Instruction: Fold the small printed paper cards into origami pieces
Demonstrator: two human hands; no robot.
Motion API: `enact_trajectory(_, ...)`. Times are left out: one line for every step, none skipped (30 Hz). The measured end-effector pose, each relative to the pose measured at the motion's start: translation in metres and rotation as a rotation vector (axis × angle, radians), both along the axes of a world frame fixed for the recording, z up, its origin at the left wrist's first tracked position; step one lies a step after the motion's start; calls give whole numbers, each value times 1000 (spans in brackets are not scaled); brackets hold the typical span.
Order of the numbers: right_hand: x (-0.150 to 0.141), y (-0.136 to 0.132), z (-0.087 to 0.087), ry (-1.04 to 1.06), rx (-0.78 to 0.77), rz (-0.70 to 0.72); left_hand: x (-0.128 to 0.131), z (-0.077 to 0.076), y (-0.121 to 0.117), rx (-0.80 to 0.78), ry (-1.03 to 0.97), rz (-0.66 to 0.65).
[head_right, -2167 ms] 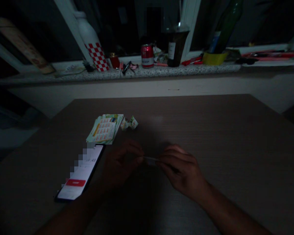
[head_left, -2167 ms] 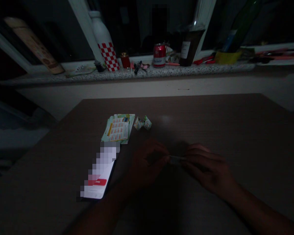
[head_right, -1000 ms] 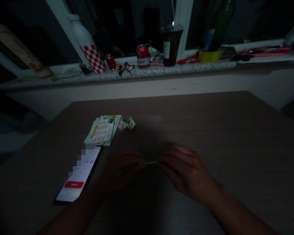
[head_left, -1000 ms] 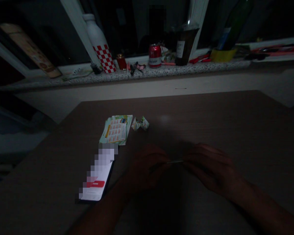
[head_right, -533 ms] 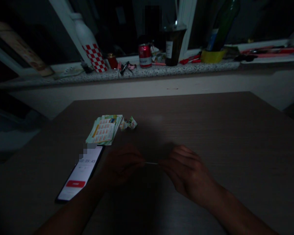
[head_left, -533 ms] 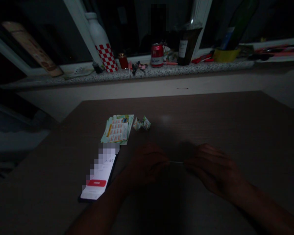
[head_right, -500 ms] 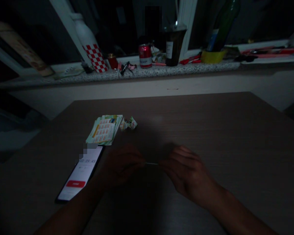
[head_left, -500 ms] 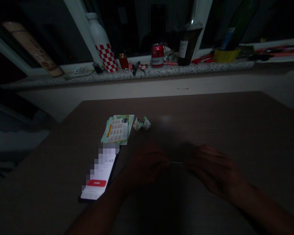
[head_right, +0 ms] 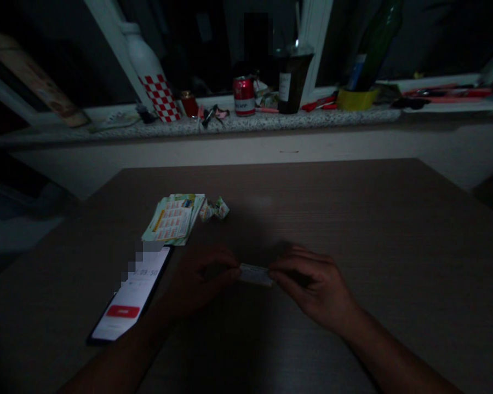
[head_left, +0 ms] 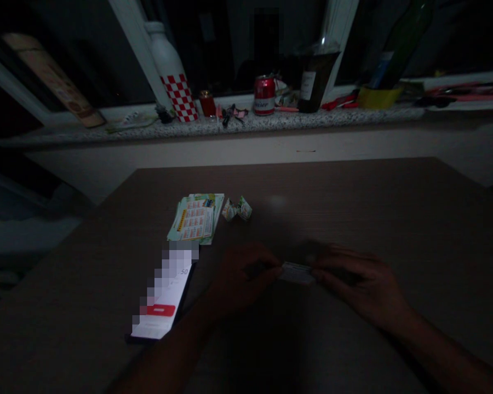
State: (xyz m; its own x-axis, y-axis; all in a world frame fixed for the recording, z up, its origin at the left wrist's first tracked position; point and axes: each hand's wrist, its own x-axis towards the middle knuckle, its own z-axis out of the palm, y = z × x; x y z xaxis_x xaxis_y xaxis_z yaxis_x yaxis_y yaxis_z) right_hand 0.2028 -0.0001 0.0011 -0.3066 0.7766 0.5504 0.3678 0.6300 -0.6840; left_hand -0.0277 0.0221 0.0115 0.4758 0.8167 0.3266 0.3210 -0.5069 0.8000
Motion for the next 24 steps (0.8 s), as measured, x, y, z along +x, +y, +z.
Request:
enact_trajectory(-1, 0, 0, 0, 5, 6, 1, -1, -1, 23, -3, -5)
enact_trajectory(-1, 0, 0, -2, 19, 11, 2, -2, -2, 51, -8, -9)
enact_trajectory(-2, -1, 0, -7, 38, 17, 3, -4, -3, 80, -12, -13)
enact_trajectory(-3, -1, 0, -12, 61, 24, 4, -5, -4, 113, -16, -22)
enact_trajectory(-5, -1, 0, -17, 85, 30, 5, -6, -4, 147, -15, -33)
enact_trajectory(-6, -2, 0, -18, 108, 37, 6, -6, -5, 186, -10, -46)
enact_trajectory(-7, -2, 0, -16, 136, 45, 7, -7, -6, 224, 1, -56)
enact_trajectory(-8, -2, 0, -17, 164, 54, 7, -7, -7, 258, 17, -64)
enact_trajectory(-10, -2, 0, -17, 193, 59, 7, -7, -7, 289, 34, -70)
enact_trajectory(-11, -2, 1, -20, 218, 60, 7, -6, -8, 317, 52, -73)
enact_trajectory(-12, -2, 1, -26, 238, 58, 7, -6, -9, 344, 69, -72)
enact_trajectory(-13, -2, 2, -34, 253, 53, 7, -5, -9, 372, 84, -72)
enact_trajectory(-14, -2, 2, -40, 265, 48, 7, -4, -10, 401, 97, -75)
enact_trajectory(-14, -3, 3, -47, 275, 43, 7, -4, -10, 433, 105, -82)
enact_trajectory(-15, -3, 3, -57, 284, 40, 6, -4, -10, 463, 112, -91)
enact_trajectory(-15, -4, 4, -71, 292, 37, 6, -3, -10, 487, 126, -101)
enact_trajectory(-15, -5, 4, -86, 298, 36, 6, -3, -10, 510, 137, -105)
enact_trajectory(-14, -5, 4, -104, 302, 37, 6, -3, -10, 532, 147, -106)
enact_trajectory(-14, -5, 4, -119, 305, 40, 6, -3, -10, 550, 157, -106)
enact_trajectory(-14, -6, 3, -132, 309, 47, 7, -3, -10, 564, 166, -107)
enact_trajectory(-14, -6, 3, -138, 318, 53, 7, -2, -10, 578, 172, -110)
enact_trajectory(-14, -6, 3, -142, 328, 61, 8, -2, -10, 591, 173, -113)
enact_trajectory(-14, -6, 2, -146, 341, 67, 8, -2, -10, 600, 174, -118)
enact_trajectory(-15, -5, 2, -148, 354, 69, 9, -2, -10, 606, 177, -122)
